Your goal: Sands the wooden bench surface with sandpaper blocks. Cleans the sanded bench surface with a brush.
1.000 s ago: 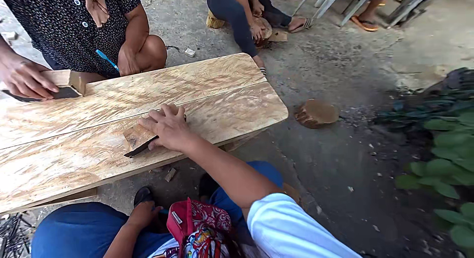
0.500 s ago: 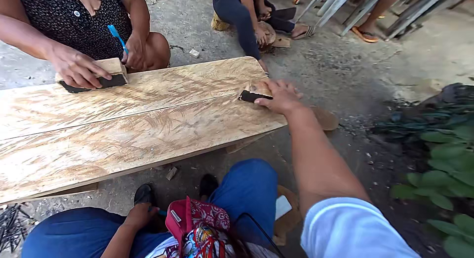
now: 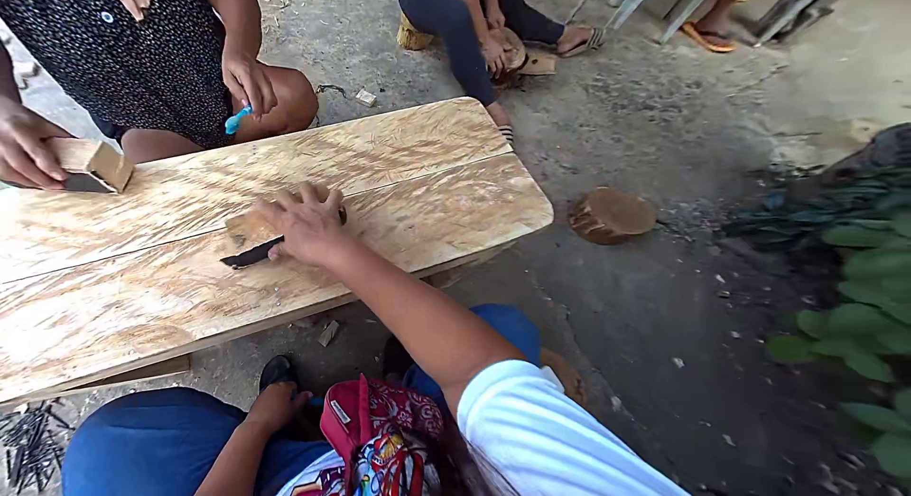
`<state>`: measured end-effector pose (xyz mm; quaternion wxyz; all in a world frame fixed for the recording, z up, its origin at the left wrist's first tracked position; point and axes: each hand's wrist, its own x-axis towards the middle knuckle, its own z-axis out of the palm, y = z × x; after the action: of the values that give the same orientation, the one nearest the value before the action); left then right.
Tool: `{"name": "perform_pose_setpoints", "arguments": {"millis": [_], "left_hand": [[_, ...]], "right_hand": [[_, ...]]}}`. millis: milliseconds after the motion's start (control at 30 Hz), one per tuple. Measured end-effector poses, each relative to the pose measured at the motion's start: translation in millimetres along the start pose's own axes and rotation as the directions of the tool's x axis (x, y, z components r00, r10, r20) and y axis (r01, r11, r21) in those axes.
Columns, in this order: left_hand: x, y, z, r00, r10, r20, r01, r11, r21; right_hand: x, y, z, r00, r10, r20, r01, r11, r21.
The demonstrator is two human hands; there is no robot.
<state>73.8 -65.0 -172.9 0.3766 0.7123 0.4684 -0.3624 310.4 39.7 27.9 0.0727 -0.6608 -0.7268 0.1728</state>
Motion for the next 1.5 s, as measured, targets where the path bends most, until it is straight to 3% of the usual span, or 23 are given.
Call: {"name": "perform_pose_setpoints", "arguments": {"millis": [100, 233, 300, 367, 433, 600, 733, 833, 967, 1100, 1200, 1267, 1300, 1400, 1500], "left_hand": [[4.4, -6.5, 4.5, 1.0, -0.022, 0.01, 0.022, 1.0, 0.002], [4.8, -20.7, 10.3, 1.0, -0.023, 0.012, 0.024, 0.999, -0.023], [0.4, -21.7, 10.9, 1.0, -0.025, 0.012, 0.026, 0.998, -0.05], [-3.0, -19.5, 8.0, 1.0, -0.023, 0.014, 0.024, 0.998, -0.057], [-3.3, -16.5, 6.0, 1.0, -0.009, 0.012, 0.009, 0.998, -0.055], [-3.7, -8.5, -0.4, 1.0, 0.01, 0.027, -0.009, 1.0, -0.027], [-0.3, -0.9, -2.6, 0.999, 0.015, 0.039, -0.015, 1.0, 0.006], [2.1, 2.6, -3.7, 0.999, 0.008, 0.052, -0.009, 0.999, 0.031], [7.8, -0.8, 1.0, 0.999, 0.013, 0.032, -0.014, 0.999, 0.03], [5.7, -14.5, 7.1, 1.0, -0.019, 0.016, 0.019, 1.0, 0.005], [2.0, -25.1, 13.2, 0.999, -0.033, 0.003, 0.033, 0.999, -0.036], [-1.4, -29.8, 14.1, 0.999, -0.038, -0.01, 0.038, 0.998, -0.056], [-2.9, -29.9, 12.8, 0.999, -0.04, -0.015, 0.039, 0.997, -0.063], [-0.8, -25.7, 6.3, 0.999, -0.039, -0.005, 0.039, 0.998, -0.055], [4.6, -13.7, -1.5, 0.999, -0.033, -0.02, 0.032, 0.999, -0.034]], "right_hand": [[-32.9, 85.3, -26.3, 0.969, 0.221, -0.107, -0.22, 0.975, 0.017], [-97.2, 210.3, -53.3, 0.824, 0.522, -0.219, -0.525, 0.85, 0.047], [-114.5, 239.3, -60.6, 0.755, 0.614, -0.23, -0.615, 0.785, 0.073], [-110.5, 232.1, -61.6, 0.733, 0.643, -0.222, -0.644, 0.761, 0.08], [-93.1, 199.7, -55.5, 0.774, 0.594, -0.22, -0.596, 0.8, 0.063], [-30.3, 80.2, -15.1, 0.951, 0.269, -0.155, -0.274, 0.962, -0.014], [-6.9, 8.0, 9.5, 0.998, 0.009, -0.056, -0.012, 0.999, -0.047], [-6.5, 20.5, 0.1, 1.0, 0.001, 0.002, -0.001, 0.998, -0.07], [-29.1, 119.1, -31.5, 0.966, 0.219, -0.141, -0.223, 0.975, -0.018], [-80.4, 238.9, -65.4, 0.837, 0.51, -0.198, -0.515, 0.857, 0.028], [-109.4, 278.6, -79.5, 0.687, 0.696, -0.212, -0.696, 0.713, 0.087], [-106.4, 266.4, -76.0, 0.669, 0.71, -0.222, -0.711, 0.698, 0.091], [-100.8, 250.2, -70.3, 0.695, 0.68, -0.233, -0.682, 0.727, 0.086], [-74.5, 170.2, -39.5, 0.83, 0.498, -0.25, -0.502, 0.863, 0.054], [-47.2, 70.8, 0.7, 0.949, 0.219, -0.229, -0.224, 0.975, 0.004]]}}
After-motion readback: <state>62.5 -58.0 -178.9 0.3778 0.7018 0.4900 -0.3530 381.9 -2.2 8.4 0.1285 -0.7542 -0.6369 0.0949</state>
